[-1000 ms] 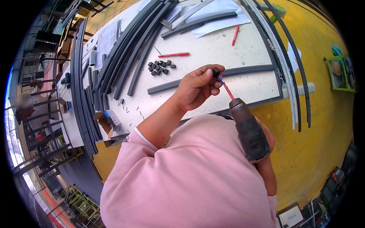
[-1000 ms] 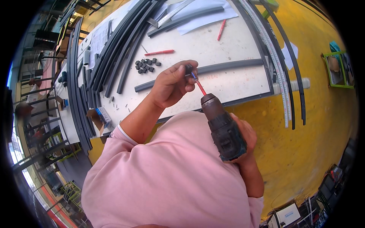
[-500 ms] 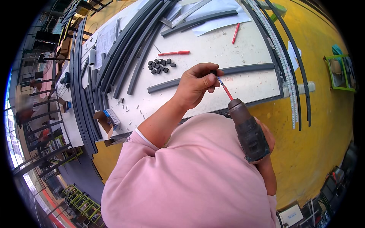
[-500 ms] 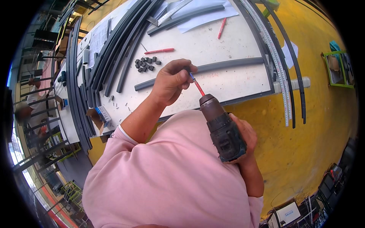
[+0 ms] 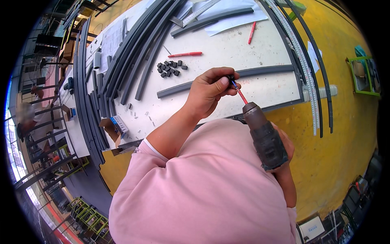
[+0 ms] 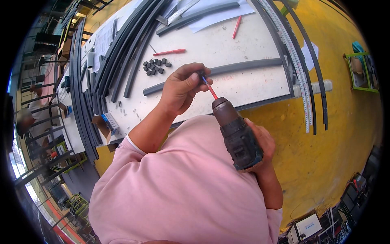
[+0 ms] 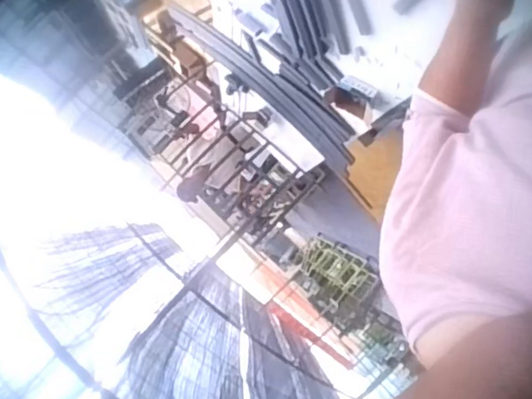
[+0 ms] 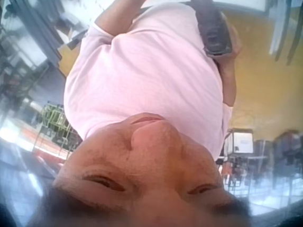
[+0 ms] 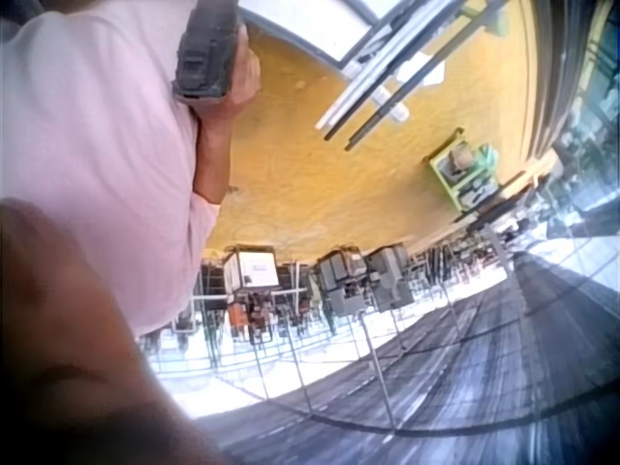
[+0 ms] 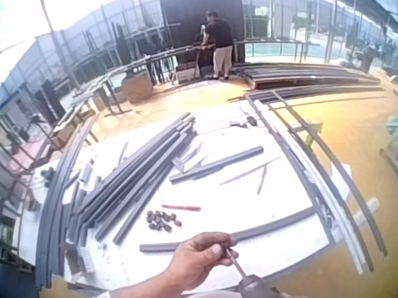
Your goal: The person aligns several grey metal slats on a workbench and uses a power drill to fasten black plastic caps onto the ends of the slats.
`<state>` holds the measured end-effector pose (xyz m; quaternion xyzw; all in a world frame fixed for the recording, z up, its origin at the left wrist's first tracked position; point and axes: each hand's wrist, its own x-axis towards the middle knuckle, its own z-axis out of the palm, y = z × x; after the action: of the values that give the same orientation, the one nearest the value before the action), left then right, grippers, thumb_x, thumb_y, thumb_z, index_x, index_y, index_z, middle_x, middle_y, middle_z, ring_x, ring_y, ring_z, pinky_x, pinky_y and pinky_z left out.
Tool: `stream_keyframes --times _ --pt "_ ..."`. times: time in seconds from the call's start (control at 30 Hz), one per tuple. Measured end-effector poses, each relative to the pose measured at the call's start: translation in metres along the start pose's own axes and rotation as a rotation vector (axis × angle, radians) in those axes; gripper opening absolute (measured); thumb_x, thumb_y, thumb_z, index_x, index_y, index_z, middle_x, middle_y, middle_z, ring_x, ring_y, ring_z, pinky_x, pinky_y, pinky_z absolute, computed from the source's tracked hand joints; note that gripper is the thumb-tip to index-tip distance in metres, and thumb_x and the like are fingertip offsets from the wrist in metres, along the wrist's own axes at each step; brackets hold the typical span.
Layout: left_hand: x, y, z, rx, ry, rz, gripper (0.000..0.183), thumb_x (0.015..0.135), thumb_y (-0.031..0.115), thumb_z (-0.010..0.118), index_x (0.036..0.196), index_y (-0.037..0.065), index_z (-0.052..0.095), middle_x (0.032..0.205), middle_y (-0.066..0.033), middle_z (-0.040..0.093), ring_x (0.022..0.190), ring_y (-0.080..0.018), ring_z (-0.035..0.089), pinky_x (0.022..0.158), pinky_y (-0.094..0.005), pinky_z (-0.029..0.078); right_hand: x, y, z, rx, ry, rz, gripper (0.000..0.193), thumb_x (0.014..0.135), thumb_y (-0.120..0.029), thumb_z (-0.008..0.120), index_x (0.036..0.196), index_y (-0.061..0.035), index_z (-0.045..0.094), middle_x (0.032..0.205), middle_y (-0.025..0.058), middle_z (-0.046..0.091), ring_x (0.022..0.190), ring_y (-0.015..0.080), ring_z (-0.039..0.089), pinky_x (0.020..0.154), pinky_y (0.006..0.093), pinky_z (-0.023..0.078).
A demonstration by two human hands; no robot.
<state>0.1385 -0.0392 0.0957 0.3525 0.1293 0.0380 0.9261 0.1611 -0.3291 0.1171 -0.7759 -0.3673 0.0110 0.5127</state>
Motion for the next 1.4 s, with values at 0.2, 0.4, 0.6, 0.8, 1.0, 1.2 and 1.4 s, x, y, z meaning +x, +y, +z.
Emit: stream_keyframes --times 0.2,0.4,0.6,0.8,1.0,1.2,1.4 --pt "0.000 0.005 -0.001 0.136 -0.029 0.040 0.028 0.100 0.014 0.067 0.125 0.001 0.066 0.117 -0.0174 0.068 0.092 -0.0224 0.068 0.079 -0.0327 0.057 0.002 -0.003 -0.002 -0.013 -0.026 -0.015 0.088 0.071 -0.056 0.082 0.128 0.0094 0.063 0.098 0.0166 0.074 0.080 0.0306 0.072 0.076 0.0400 0.055" --pt "-0.001 0.007 0.012 -0.001 0.021 -0.061 0.042 0.099 0.023 0.070 0.133 0.001 0.060 0.107 -0.0097 0.065 0.089 -0.0162 0.060 0.072 -0.0283 0.050 0.004 -0.003 -0.001 -0.015 -0.012 -0.060 0.087 0.071 -0.054 0.083 0.129 0.0081 0.063 0.097 0.0153 0.074 0.079 0.0304 0.071 0.075 0.0406 0.056" --pt "-0.005 0.008 0.024 -0.115 0.010 -0.185 0.039 0.103 0.034 0.064 0.122 0.001 0.060 0.101 -0.0057 0.062 0.084 -0.0120 0.054 0.069 -0.0259 0.044 0.004 -0.007 -0.002 -0.077 -0.012 -0.059 0.086 0.071 -0.053 0.083 0.129 0.0072 0.063 0.097 0.0151 0.073 0.079 0.0312 0.071 0.075 0.0405 0.055" --pt "-0.001 0.019 0.011 0.154 -0.121 -0.174 0.037 0.103 0.035 0.063 0.119 0.002 0.061 0.098 -0.0026 0.059 0.076 -0.0088 0.046 0.067 -0.0242 0.037 0.006 -0.009 -0.005 -0.021 -0.009 -0.087 0.083 0.074 -0.053 0.080 0.129 0.0074 0.063 0.098 0.0151 0.073 0.080 0.0320 0.070 0.076 0.0422 0.055" --pt "-0.007 0.023 0.009 0.204 -0.121 -0.181 0.039 0.101 0.036 0.067 0.114 0.000 0.063 0.094 -0.0016 0.058 0.076 -0.0088 0.044 0.067 -0.0247 0.036 0.007 -0.012 -0.005 -0.070 -0.025 -0.144 0.074 0.078 -0.045 0.079 0.129 0.0059 0.062 0.097 0.0150 0.072 0.077 0.0333 0.069 0.073 0.0428 0.055" --pt "-0.014 0.024 0.011 0.190 -0.142 -0.173 0.037 0.098 0.035 0.071 0.111 0.000 0.064 0.092 -0.0009 0.057 0.076 -0.0091 0.043 0.067 -0.0243 0.035 0.004 -0.015 -0.003 -0.117 -0.016 -0.158 0.058 0.079 -0.024 0.078 0.128 0.0029 0.063 0.094 0.0138 0.072 0.076 0.0326 0.069 0.070 0.0421 0.054" --pt "-0.021 0.017 0.014 0.090 -0.126 -0.123 0.029 0.101 0.027 0.068 0.112 0.000 0.065 0.096 -0.0024 0.057 0.078 -0.0093 0.043 0.067 -0.0232 0.036 0.007 -0.023 -0.003 -0.113 -0.018 -0.168 0.055 0.079 -0.022 0.078 0.126 0.0025 0.063 0.094 0.0129 0.072 0.078 0.0324 0.070 0.070 0.0422 0.054"
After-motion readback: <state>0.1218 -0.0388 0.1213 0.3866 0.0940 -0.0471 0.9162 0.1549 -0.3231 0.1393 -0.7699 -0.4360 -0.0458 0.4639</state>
